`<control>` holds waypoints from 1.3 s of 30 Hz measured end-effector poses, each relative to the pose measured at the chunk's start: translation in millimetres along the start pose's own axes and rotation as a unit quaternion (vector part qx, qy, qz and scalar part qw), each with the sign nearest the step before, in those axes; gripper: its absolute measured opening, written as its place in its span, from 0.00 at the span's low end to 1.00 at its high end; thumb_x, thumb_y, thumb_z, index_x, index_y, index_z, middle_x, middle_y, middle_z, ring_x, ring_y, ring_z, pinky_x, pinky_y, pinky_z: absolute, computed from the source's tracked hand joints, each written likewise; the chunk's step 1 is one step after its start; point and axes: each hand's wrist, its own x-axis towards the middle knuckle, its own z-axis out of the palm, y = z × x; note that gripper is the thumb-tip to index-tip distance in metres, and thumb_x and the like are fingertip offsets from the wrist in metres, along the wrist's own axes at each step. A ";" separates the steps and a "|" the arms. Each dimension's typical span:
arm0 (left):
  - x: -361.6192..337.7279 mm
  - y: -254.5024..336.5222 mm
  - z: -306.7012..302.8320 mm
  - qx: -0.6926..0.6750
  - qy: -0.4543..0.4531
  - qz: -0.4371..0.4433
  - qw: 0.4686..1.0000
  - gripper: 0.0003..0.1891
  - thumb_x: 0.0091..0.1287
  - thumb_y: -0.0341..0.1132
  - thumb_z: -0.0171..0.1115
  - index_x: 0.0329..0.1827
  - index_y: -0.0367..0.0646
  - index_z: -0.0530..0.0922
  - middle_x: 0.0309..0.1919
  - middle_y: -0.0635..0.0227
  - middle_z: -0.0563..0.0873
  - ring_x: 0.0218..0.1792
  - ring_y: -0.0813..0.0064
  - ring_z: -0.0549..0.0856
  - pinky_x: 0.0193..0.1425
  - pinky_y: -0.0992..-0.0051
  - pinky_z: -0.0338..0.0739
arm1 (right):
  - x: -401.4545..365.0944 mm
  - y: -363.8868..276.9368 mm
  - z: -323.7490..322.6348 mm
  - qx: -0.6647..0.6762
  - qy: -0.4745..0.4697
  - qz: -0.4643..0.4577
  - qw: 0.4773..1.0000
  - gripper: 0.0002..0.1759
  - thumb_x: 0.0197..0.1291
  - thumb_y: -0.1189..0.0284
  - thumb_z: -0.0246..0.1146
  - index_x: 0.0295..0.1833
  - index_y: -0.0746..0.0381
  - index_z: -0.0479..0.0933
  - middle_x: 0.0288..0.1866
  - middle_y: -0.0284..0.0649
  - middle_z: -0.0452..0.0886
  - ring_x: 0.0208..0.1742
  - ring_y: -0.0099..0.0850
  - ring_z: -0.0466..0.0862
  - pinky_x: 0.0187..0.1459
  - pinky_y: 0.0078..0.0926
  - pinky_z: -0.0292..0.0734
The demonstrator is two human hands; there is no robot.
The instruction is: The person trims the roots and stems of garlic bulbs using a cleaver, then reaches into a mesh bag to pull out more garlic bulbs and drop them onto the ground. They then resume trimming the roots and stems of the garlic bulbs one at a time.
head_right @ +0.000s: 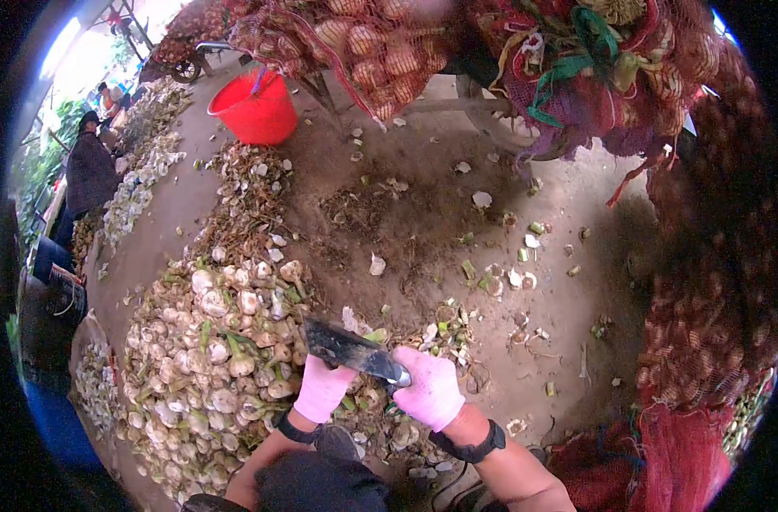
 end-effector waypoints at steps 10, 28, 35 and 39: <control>12.8 13.6 -13.2 0.073 -0.024 0.016 0.997 0.33 0.50 0.21 0.66 0.60 0.40 0.63 0.47 0.63 0.76 0.47 0.74 0.78 0.51 0.76 0.76 | -6.3 56.1 15.2 -0.057 -0.017 0.128 0.990 0.15 0.48 0.68 0.67 0.42 0.59 0.78 0.32 0.52 0.82 0.38 0.51 0.82 0.39 0.42 0.77; 9.8 22.0 -8.9 0.097 -0.078 0.106 0.987 0.24 0.56 0.26 0.69 0.55 0.43 0.69 0.44 0.67 0.79 0.43 0.79 0.80 0.48 0.76 0.78 | -3.2 -11.0 -7.8 -0.112 -0.070 -0.091 0.987 0.16 0.38 0.74 0.64 0.39 0.56 0.75 0.32 0.42 0.80 0.34 0.45 0.82 0.33 0.41 0.76; 3.1 14.9 0.4 0.066 -0.056 0.048 0.995 0.15 0.65 0.27 0.59 0.53 0.45 0.68 0.42 0.67 0.80 0.41 0.79 0.81 0.43 0.73 0.80 | -6.3 -4.6 1.2 -0.131 -0.090 -0.099 0.982 0.17 0.38 0.73 0.65 0.38 0.56 0.72 0.31 0.41 0.78 0.34 0.45 0.81 0.33 0.42 0.75; -7.1 28.2 10.9 -0.138 -0.010 -0.067 0.988 0.15 0.73 0.48 0.46 0.46 0.46 0.72 0.34 0.69 0.82 0.36 0.74 0.83 0.42 0.72 0.80 | -5.5 10.2 11.0 -0.147 -0.093 -0.090 0.981 0.16 0.39 0.72 0.65 0.38 0.56 0.72 0.31 0.41 0.79 0.35 0.44 0.81 0.34 0.41 0.75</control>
